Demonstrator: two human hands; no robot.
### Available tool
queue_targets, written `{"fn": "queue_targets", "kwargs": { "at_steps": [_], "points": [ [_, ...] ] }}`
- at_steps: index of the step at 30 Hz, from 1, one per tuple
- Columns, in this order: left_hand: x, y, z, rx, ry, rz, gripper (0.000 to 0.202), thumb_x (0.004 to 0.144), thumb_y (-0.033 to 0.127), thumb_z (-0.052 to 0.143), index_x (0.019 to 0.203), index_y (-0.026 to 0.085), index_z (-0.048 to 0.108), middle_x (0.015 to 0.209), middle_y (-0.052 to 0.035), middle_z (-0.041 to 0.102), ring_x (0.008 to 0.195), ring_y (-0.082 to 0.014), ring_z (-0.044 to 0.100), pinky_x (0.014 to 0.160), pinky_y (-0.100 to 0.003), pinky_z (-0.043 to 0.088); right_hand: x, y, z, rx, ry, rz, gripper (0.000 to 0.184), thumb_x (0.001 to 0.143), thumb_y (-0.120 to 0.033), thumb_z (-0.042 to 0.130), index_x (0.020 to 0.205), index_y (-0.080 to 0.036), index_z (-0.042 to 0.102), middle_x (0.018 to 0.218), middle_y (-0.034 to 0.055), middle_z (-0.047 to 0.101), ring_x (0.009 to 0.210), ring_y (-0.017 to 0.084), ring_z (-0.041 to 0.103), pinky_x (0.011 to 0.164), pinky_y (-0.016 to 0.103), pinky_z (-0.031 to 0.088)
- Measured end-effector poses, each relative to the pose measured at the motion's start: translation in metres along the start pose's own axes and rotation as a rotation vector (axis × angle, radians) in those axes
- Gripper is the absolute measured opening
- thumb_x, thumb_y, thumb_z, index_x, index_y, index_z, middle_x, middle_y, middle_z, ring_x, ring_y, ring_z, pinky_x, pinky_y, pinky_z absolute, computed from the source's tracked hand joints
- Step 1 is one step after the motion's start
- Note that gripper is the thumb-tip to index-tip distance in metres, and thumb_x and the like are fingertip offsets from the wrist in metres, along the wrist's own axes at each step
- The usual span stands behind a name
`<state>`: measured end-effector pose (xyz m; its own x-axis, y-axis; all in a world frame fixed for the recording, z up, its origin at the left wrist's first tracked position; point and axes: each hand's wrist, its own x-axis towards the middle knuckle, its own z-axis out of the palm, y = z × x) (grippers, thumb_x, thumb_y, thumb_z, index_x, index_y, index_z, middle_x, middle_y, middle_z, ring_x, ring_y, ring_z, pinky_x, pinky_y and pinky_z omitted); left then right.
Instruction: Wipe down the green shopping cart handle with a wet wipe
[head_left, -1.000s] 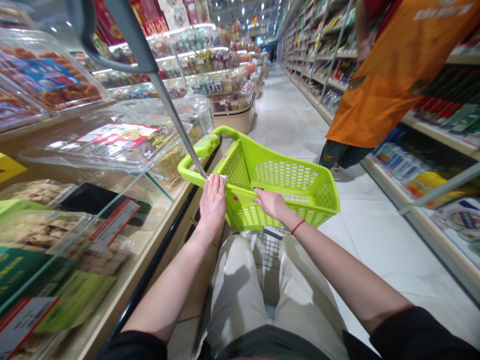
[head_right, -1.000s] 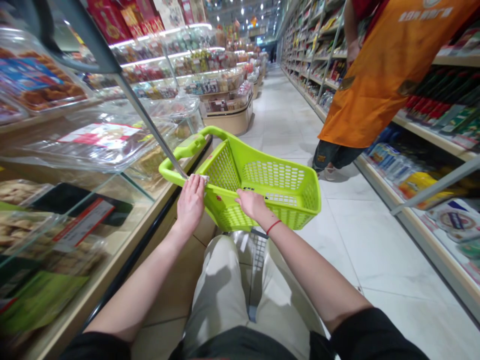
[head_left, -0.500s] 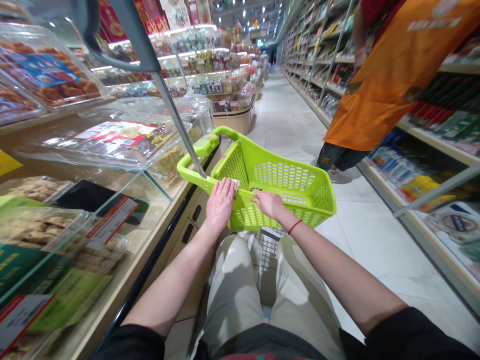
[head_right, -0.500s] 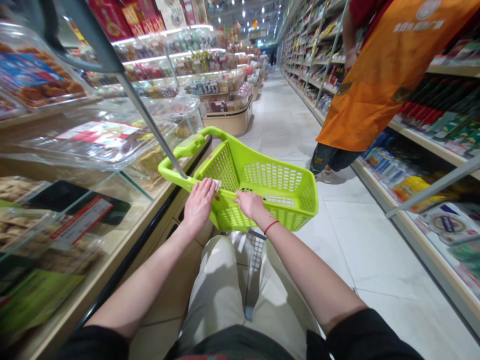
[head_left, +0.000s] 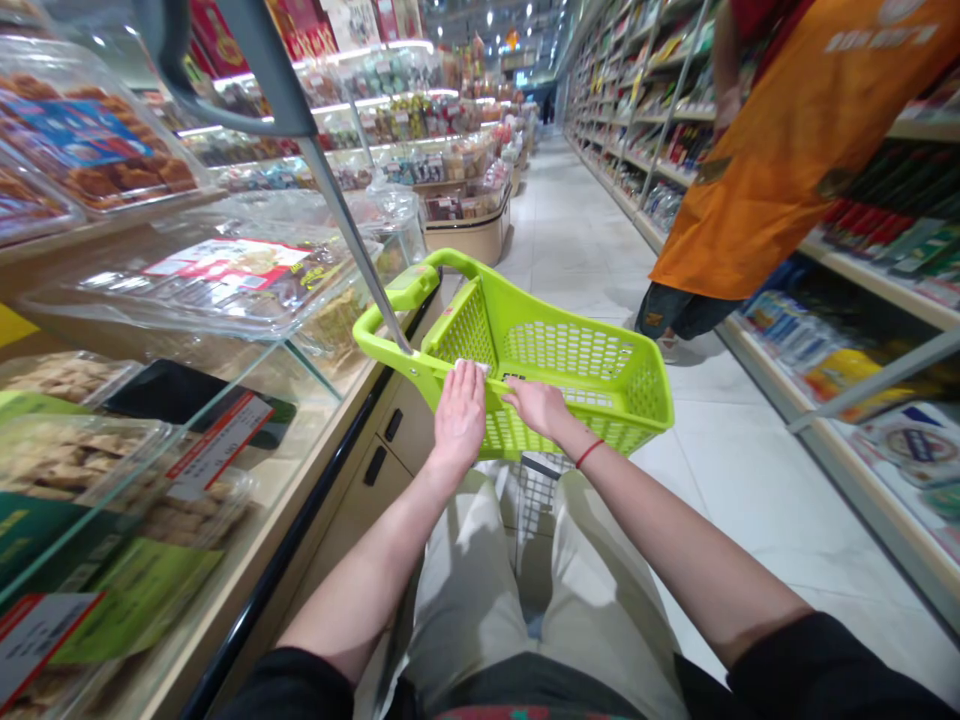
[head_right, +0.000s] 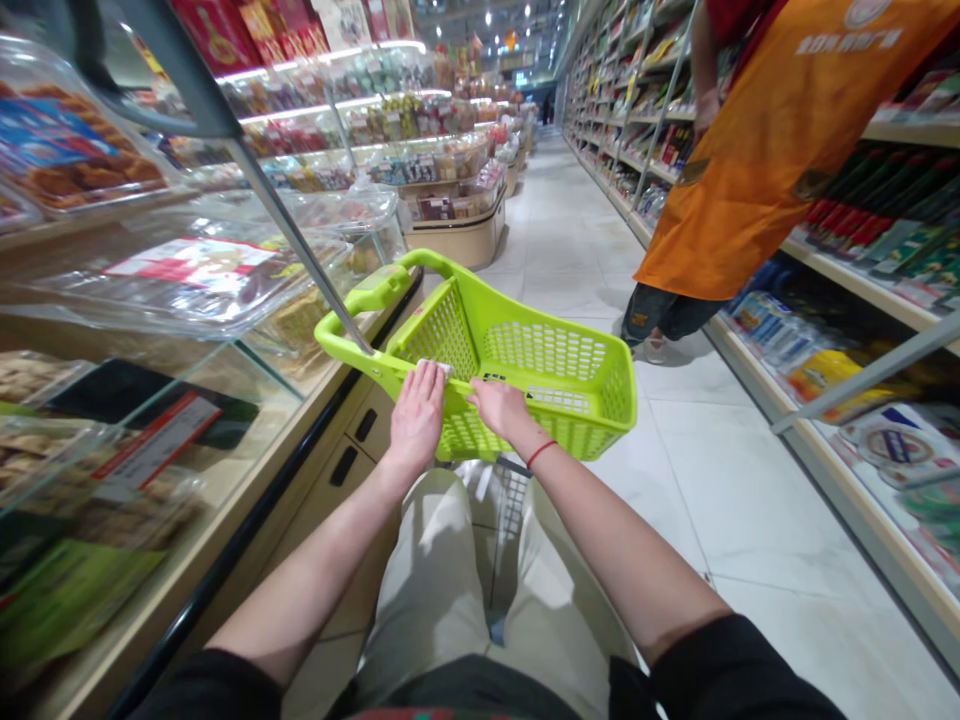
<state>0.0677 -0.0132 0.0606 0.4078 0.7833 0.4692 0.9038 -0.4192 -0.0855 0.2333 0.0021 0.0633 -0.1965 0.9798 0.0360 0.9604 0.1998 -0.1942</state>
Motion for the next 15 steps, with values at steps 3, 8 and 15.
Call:
{"fn": "queue_targets", "kwargs": {
  "at_steps": [3,8,15],
  "points": [
    [-0.001,0.021,0.011,-0.017,-0.029,0.049,0.05,0.093,0.007,0.037,0.142,0.002,0.045,0.151,-0.0207,0.044,0.146,-0.0274,0.032,0.121,-0.046,0.031,-0.001,-0.001,-0.001,0.005,0.009,0.006,0.031,0.099,-0.034,0.041,0.121,-0.024,0.06,0.109,0.0087,0.074,0.101,0.024,0.069,0.078,0.031,0.049],
    [0.001,0.009,0.006,0.012,-0.019,0.132,0.05,0.093,0.006,0.034,0.142,0.005,0.047,0.15,-0.0174,0.046,0.144,-0.026,0.036,0.121,-0.046,0.032,-0.003,-0.001,-0.003,0.006,0.005,0.005,0.033,0.099,-0.037,0.04,0.121,-0.025,0.061,0.111,0.0082,0.074,0.102,0.024,0.069,0.08,0.032,0.049],
    [0.01,-0.052,-0.032,0.07,0.023,-0.025,0.049,0.094,0.005,0.032,0.14,0.003,0.049,0.148,-0.0208,0.048,0.144,-0.027,0.039,0.122,-0.048,0.026,-0.004,0.0,-0.002,0.004,0.0,0.005,0.034,0.1,-0.041,0.04,0.124,-0.027,0.059,0.116,0.0067,0.073,0.101,0.024,0.069,0.079,0.032,0.048]
  ]
}}
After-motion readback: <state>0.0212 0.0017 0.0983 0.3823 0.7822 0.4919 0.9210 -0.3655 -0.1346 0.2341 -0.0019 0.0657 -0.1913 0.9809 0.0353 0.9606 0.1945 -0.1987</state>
